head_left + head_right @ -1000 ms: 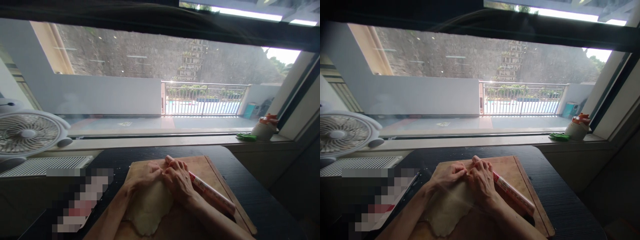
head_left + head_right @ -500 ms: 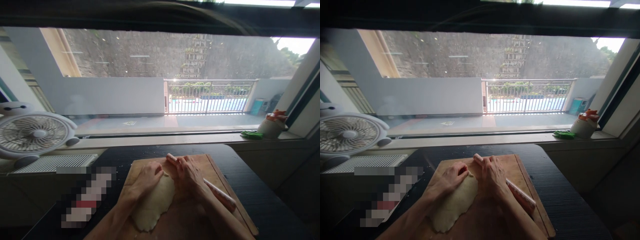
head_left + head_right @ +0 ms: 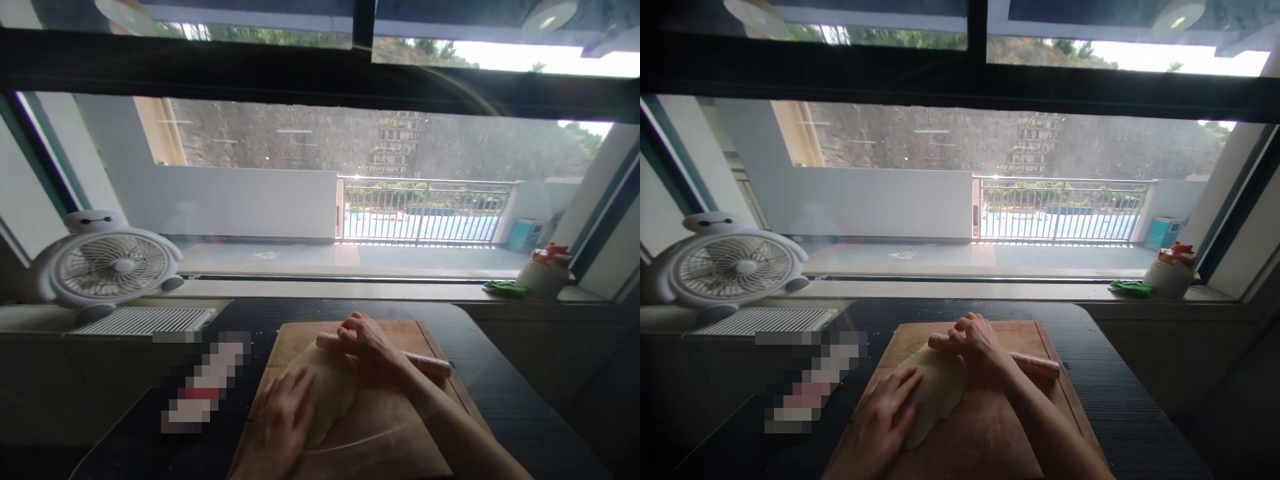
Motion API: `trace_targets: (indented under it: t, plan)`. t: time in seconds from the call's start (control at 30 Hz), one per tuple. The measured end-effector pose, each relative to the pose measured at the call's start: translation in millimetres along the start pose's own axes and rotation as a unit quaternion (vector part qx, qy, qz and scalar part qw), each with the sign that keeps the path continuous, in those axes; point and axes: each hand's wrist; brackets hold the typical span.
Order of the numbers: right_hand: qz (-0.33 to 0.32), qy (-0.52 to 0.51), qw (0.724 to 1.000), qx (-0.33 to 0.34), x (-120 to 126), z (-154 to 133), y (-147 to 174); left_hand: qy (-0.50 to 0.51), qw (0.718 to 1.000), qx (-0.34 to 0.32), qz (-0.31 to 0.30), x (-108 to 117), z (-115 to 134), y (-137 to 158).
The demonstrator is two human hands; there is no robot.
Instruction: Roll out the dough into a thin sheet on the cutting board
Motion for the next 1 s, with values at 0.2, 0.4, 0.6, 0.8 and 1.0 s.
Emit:
trace_targets:
  t: [0.2, 0.4, 0.6, 0.8, 1.0]
  plan:
    - [0.055, 0.109, 0.990, -0.067, -33, -24, -53, 0.025, 1.000, 0.012, 0.003, 1, 1, 1]
    - [-0.048, 0.080, 0.994, -0.050, -30, -30, -30, 0.044, 0.999, 0.025, -0.005, 5, 3, 3]
    - [-0.007, 0.099, 0.995, -0.006, -28, -25, -13, 0.059, 0.998, 0.028, 0.006, 5, 5, 6]
    - [0.049, 0.132, 0.990, -0.029, -29, -34, -19, 0.073, 0.996, 0.041, 0.007, 5, -2, -10]
    - [0.026, 0.107, 0.994, -0.030, -5, -8, 10, 0.116, 0.980, 0.119, -0.113, 23, -14, -80]
Point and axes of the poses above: each hand's wrist, its own y-axis away from the middle knuckle, its own x-axis out of the back of the hand, z = x × y, and after that the axes turned 3 degrees about -z, right-handed
